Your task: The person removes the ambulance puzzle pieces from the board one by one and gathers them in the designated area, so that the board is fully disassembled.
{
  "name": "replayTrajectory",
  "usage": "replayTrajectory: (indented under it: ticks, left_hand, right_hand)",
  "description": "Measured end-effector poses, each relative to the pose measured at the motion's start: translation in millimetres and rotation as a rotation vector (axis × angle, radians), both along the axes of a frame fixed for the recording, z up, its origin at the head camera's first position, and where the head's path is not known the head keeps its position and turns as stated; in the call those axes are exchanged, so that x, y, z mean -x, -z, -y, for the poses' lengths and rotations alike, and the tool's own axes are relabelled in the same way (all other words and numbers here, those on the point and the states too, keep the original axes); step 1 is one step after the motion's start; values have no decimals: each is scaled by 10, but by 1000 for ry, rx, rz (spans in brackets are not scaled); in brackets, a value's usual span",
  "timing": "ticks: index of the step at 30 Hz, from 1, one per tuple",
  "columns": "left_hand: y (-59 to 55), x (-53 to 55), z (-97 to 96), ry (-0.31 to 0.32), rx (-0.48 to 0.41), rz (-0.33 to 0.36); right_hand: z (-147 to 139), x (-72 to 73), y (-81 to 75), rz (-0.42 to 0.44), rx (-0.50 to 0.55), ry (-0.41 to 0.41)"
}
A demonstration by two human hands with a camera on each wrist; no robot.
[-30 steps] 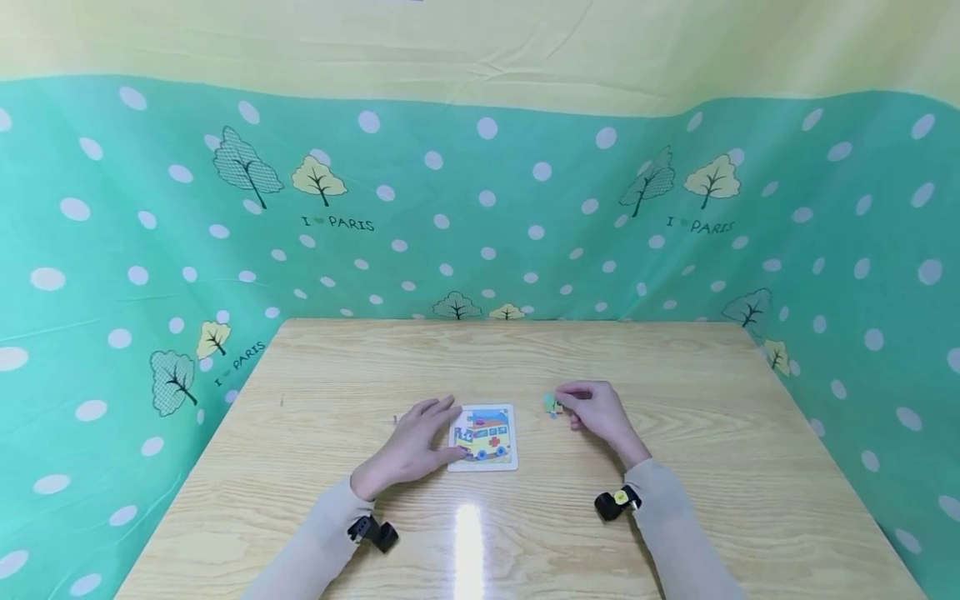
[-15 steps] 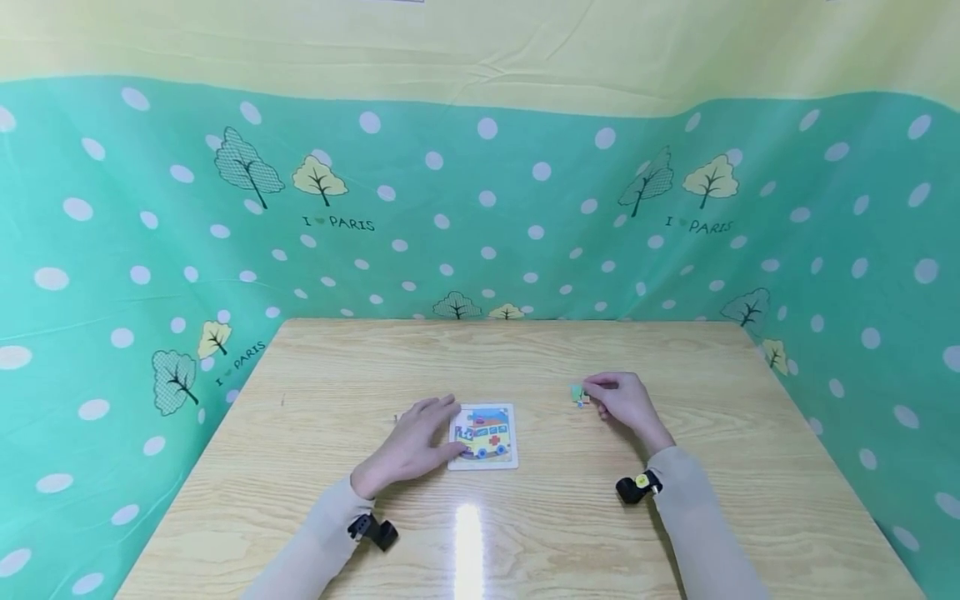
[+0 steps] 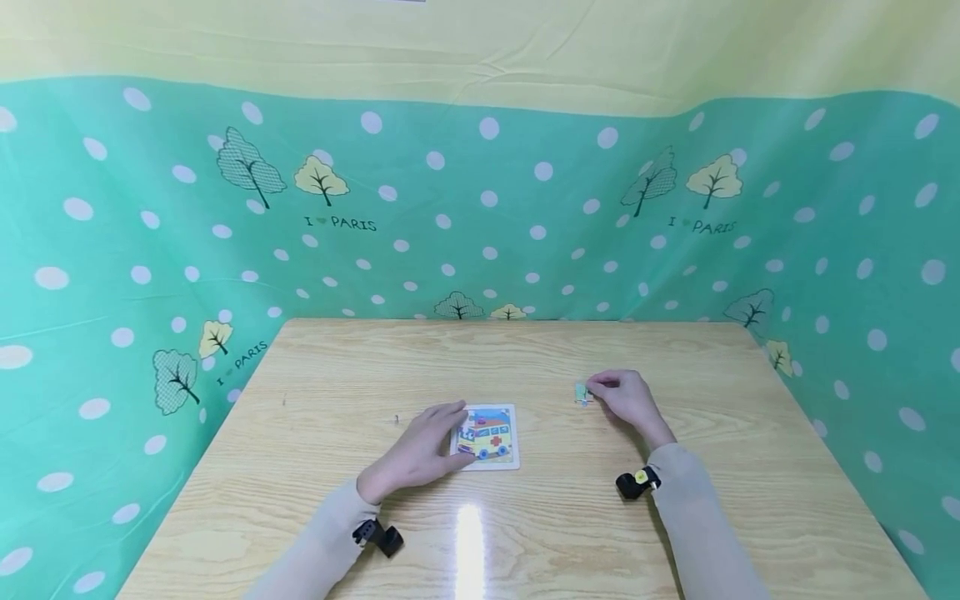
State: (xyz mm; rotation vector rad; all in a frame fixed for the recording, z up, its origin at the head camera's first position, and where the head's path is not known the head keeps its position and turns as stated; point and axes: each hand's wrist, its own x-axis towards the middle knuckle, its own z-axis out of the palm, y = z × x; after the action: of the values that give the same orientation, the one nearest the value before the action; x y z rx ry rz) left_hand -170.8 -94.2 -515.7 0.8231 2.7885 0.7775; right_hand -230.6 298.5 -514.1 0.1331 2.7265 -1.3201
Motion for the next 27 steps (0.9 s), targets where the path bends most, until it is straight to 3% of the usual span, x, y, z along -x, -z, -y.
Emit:
replayTrajectory:
  ticks: [13,22,27]
  left_hand:
    - [27,2,-2,3,-16,-5]
    - [-10,-14,5,6,-26,6]
    - [-15,-21,5,7,-25,11]
  right_hand:
    - [56,-17,38,-95,-125,9]
    - [41,-35,22,-33,-35,31]
    - [56,-42,8,-38,-58,41]
